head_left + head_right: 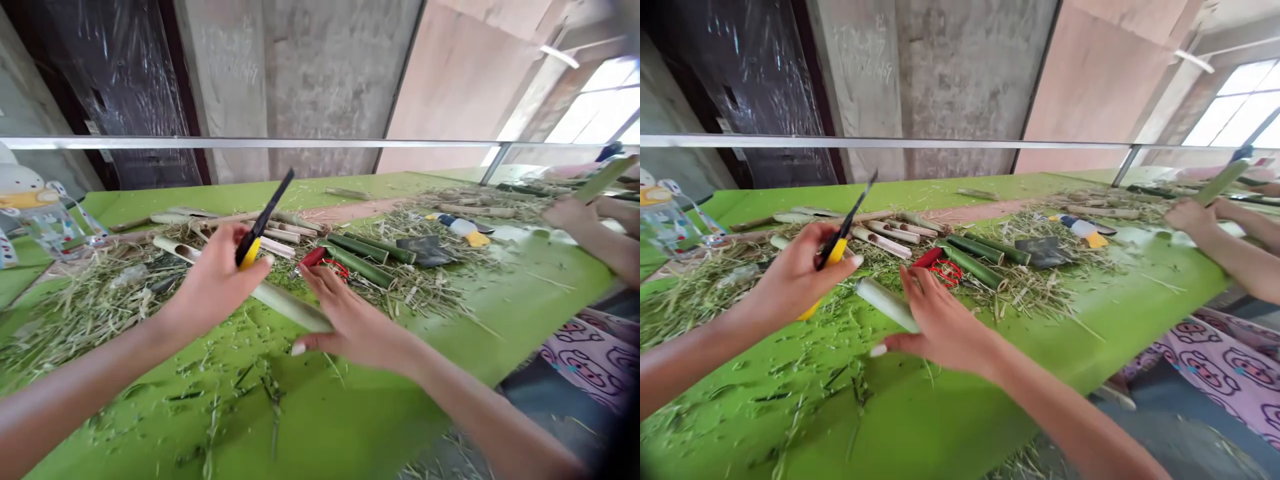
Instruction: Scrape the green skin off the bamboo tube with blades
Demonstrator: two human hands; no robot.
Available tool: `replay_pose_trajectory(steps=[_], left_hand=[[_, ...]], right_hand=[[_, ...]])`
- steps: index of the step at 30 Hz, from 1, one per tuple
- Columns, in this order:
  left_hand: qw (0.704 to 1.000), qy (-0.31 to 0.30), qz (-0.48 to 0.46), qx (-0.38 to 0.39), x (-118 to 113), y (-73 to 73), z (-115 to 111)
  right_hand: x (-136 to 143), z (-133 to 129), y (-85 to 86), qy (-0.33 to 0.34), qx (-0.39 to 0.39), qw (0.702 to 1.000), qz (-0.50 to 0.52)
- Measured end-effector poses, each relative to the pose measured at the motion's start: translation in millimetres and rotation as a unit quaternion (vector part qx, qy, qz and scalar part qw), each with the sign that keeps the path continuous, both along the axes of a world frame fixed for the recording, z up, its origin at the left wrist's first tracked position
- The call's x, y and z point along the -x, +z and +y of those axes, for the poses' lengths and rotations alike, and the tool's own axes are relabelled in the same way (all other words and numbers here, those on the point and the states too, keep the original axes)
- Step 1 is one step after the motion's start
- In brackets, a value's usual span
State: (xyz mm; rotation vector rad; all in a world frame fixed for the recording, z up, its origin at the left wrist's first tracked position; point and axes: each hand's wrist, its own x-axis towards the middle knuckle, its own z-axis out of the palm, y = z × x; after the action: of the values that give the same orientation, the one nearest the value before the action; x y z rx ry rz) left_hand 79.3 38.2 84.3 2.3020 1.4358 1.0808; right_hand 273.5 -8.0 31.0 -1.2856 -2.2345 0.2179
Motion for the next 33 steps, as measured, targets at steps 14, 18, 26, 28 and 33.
replay_pose_trajectory(steps=[14, 18, 26, 28, 33], left_hand=[[0.988, -0.077, 0.077, -0.113, -59, -42.1, 4], [0.926, -0.265, 0.236, -0.126, -61, -66.3, -9], [0.824, -0.398, 0.345, -0.208, -75, -69.5, -7], [0.814, -0.44, 0.3, -0.23, -67, -60.6, -19], [0.805, -0.476, 0.253, -0.247, -24, -46.3, -56]], right_hand=[[-7, 98, 10.1, 0.009, 0.3, 0.836, 0.459], [-25, 103, 16.4, -0.055, 0.259, 0.881, 0.392], [8, 102, -18.3, -0.047, 0.063, 0.997, -0.02], [4, 106, -17.0, -0.023, 0.073, 0.996, -0.046], [-40, 119, -3.5, -0.044, 0.043, 0.978, -0.197]])
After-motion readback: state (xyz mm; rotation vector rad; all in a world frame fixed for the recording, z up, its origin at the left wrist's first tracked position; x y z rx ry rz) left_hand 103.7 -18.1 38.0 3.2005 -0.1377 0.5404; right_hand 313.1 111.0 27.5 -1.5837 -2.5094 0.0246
